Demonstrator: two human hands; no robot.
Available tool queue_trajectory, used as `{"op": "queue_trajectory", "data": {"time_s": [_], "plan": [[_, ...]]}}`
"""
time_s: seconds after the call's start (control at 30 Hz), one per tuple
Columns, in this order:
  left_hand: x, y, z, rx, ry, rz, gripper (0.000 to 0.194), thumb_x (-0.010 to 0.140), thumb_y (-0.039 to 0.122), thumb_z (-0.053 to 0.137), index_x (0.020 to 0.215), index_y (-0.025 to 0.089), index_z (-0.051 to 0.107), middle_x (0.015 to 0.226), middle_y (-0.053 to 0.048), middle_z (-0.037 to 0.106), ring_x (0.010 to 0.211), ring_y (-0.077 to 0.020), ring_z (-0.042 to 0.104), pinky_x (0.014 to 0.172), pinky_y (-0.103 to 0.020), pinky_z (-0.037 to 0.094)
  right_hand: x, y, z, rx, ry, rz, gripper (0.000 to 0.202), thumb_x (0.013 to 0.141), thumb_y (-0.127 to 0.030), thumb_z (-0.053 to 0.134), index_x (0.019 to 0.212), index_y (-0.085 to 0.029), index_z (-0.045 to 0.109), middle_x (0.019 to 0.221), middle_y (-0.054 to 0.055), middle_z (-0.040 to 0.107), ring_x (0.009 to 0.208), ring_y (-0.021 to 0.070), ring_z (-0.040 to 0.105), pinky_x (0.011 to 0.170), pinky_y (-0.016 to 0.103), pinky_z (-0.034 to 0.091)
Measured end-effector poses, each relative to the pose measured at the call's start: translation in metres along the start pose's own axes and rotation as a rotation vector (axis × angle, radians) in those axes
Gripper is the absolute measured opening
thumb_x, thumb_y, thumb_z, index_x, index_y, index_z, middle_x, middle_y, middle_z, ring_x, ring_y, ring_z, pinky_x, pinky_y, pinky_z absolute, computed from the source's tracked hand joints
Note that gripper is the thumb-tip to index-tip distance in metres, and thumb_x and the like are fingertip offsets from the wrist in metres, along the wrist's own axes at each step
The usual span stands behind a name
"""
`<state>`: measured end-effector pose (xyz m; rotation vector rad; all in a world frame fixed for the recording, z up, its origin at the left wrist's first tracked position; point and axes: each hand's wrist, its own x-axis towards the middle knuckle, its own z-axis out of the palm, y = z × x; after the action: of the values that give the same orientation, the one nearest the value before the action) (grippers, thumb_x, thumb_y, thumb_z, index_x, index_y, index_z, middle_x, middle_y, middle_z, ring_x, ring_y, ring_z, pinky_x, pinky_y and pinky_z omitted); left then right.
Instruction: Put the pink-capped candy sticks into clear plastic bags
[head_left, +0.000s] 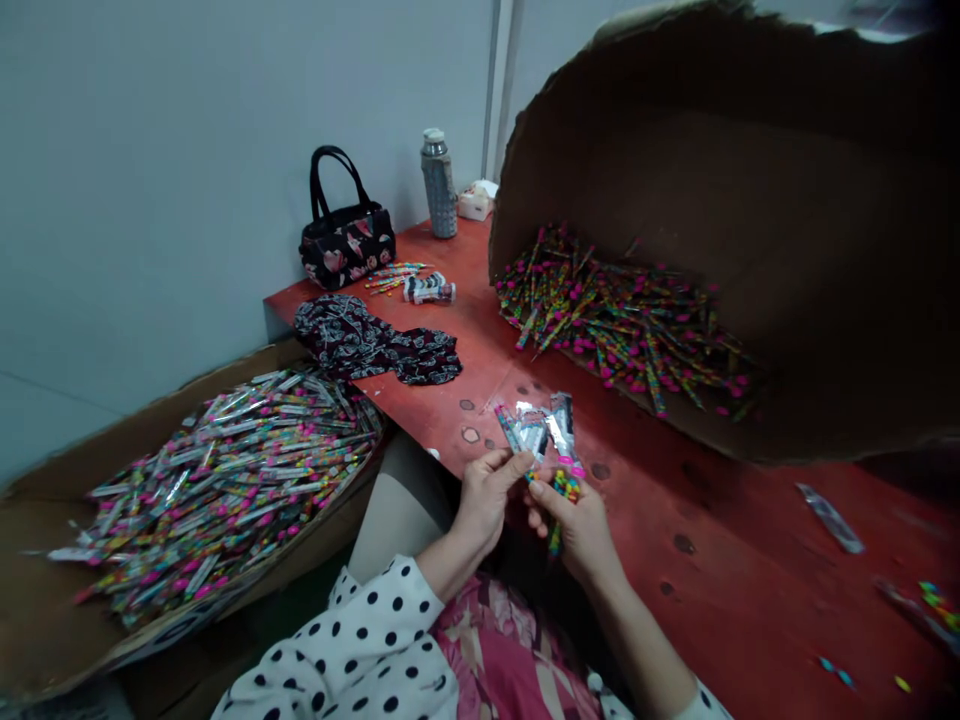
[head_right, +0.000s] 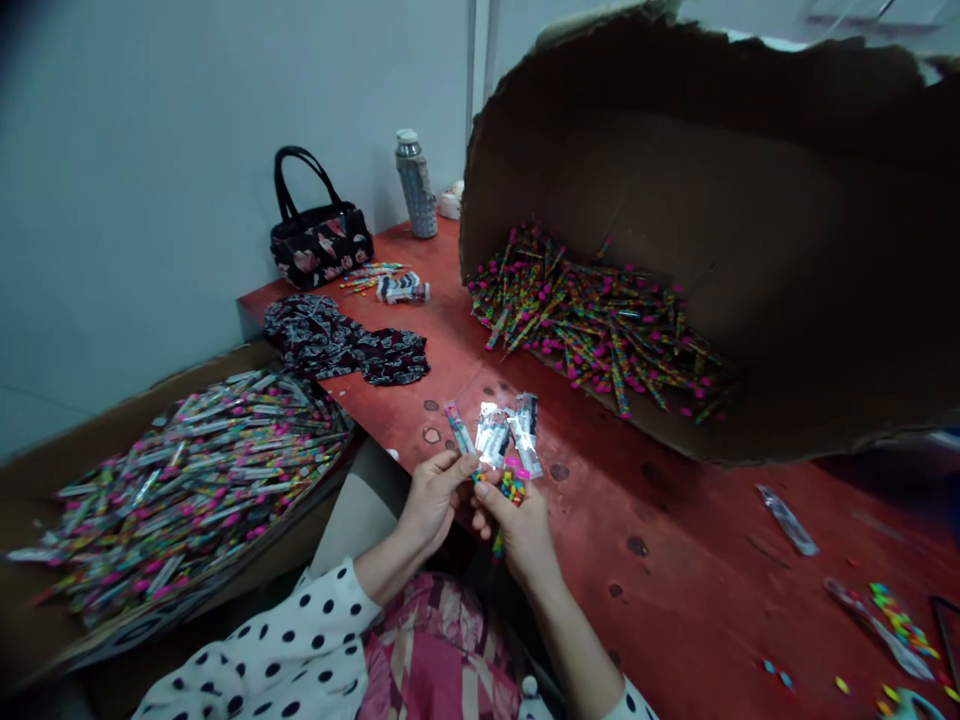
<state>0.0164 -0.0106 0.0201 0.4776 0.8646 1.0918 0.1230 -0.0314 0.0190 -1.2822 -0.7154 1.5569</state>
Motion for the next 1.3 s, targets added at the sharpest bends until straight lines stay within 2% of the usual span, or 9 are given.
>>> {"op": "queue_trajectory", "data": {"time_s": [0.33, 0.47, 0.6, 0.7, 0.83, 0.97, 1.1, 1.23, 1.3], "plan": [[-0.01, 0.009, -0.004, -0.011, 0.046, 0.046, 0.027, 0.069, 0.039, 0.066, 0.071, 0.014, 0.055, 0.055, 0.0, 0.06, 0.035, -0.0128, 0.052, 0.036, -0.026, 0.043, 0.006, 0.003, 0.014, -0.03, -0.092, 0.003, 0.033, 0.064, -0.039, 0.073, 0.077, -0.016, 0.052, 0.058, -0.001, 0.061, 0.041, 0.009, 0.053, 0.037, 0.019, 0.042], [-0.012, 0.038, -0.03, -0.137, 0.299, 0.274, 0.028, 0.064, 0.038, 0.072, 0.071, 0.014, 0.059, 0.063, -0.001, 0.063, 0.054, -0.0122, 0.06, 0.05, -0.022, 0.048, 0.006, 0.001, 0.014, -0.039, -0.099, -0.025, 0.036, 0.065, -0.039, 0.072, 0.086, -0.016, 0.054, 0.066, 0.002, 0.065, 0.052, 0.0135, 0.06, 0.041, 0.02, 0.045], [-0.009, 0.062, -0.06, -0.199, 0.546, 0.575, 0.051, 0.072, 0.063, 0.049, 0.089, 0.017, 0.064, 0.088, -0.007, 0.067, 0.082, -0.0173, 0.063, 0.077, -0.032, 0.05, 0.006, -0.013, -0.017, -0.17, -0.002, -0.091, 0.032, 0.07, -0.041, 0.067, 0.086, -0.016, 0.056, 0.056, -0.001, 0.061, 0.045, 0.0108, 0.055, 0.039, 0.019, 0.04], [0.0, 0.046, -0.05, 0.295, 0.402, 0.55, 0.036, 0.07, 0.051, 0.061, 0.088, 0.02, 0.067, 0.091, -0.007, 0.065, 0.087, -0.0195, 0.061, 0.082, -0.033, 0.045, 0.011, -0.024, -0.048, -0.22, 0.147, -0.133, 0.032, 0.069, -0.043, 0.068, 0.081, -0.016, 0.056, 0.047, -0.003, 0.055, 0.039, 0.0091, 0.049, 0.036, 0.018, 0.036], [0.025, 0.004, -0.002, 1.148, -0.004, 0.68, 0.028, 0.07, 0.038, 0.066, 0.096, 0.026, 0.067, 0.092, -0.007, 0.063, 0.094, -0.0233, 0.054, 0.089, -0.037, 0.036, 0.016, -0.029, -0.068, -0.234, 0.224, -0.155, 0.035, 0.067, -0.045, 0.069, 0.079, -0.016, 0.055, 0.048, -0.003, 0.054, 0.039, 0.0101, 0.047, 0.035, 0.02, 0.035], [0.051, -0.022, 0.025, 1.64, -0.117, 0.777, 0.021, 0.077, 0.035, 0.059, 0.092, 0.022, 0.066, 0.093, -0.009, 0.059, 0.095, -0.0257, 0.048, 0.088, -0.044, 0.031, 0.015, -0.027, -0.075, -0.267, 0.201, -0.13, 0.033, 0.069, -0.046, 0.067, 0.077, -0.016, 0.055, 0.051, -0.002, 0.054, 0.039, 0.0101, 0.047, 0.036, 0.02, 0.034], [0.06, -0.03, 0.023, 1.749, -0.149, 0.805, 0.017, 0.083, 0.03, 0.051, 0.082, 0.022, 0.065, 0.085, -0.008, 0.057, 0.089, -0.0238, 0.046, 0.084, -0.043, 0.031, 0.022, -0.03, -0.083, -0.286, 0.199, -0.122, 0.034, 0.067, -0.046, 0.068, 0.074, -0.016, 0.056, 0.058, -0.001, 0.058, 0.038, 0.009, 0.046, 0.035, 0.02, 0.033], [0.051, -0.028, 0.021, 1.661, -0.174, 0.874, 0.019, 0.085, 0.028, 0.047, 0.086, 0.025, 0.066, 0.085, -0.007, 0.059, 0.09, -0.0227, 0.047, 0.09, -0.043, 0.028, 0.039, -0.035, -0.086, -0.33, 0.21, -0.103, 0.038, 0.065, -0.048, 0.068, 0.08, -0.015, 0.056, 0.065, 0.001, 0.063, 0.035, 0.0078, 0.046, 0.031, 0.019, 0.032], [0.043, -0.023, 0.021, 1.55, -0.214, 0.902, 0.02, 0.085, 0.028, 0.048, 0.091, 0.028, 0.066, 0.085, -0.006, 0.061, 0.091, -0.0215, 0.05, 0.096, -0.043, 0.024, 0.047, -0.037, -0.084, -0.324, 0.126, -0.036, 0.037, 0.063, -0.046, 0.07, 0.079, -0.016, 0.055, 0.061, 0.0, 0.063, 0.033, 0.0068, 0.044, 0.03, 0.018, 0.031]]}}
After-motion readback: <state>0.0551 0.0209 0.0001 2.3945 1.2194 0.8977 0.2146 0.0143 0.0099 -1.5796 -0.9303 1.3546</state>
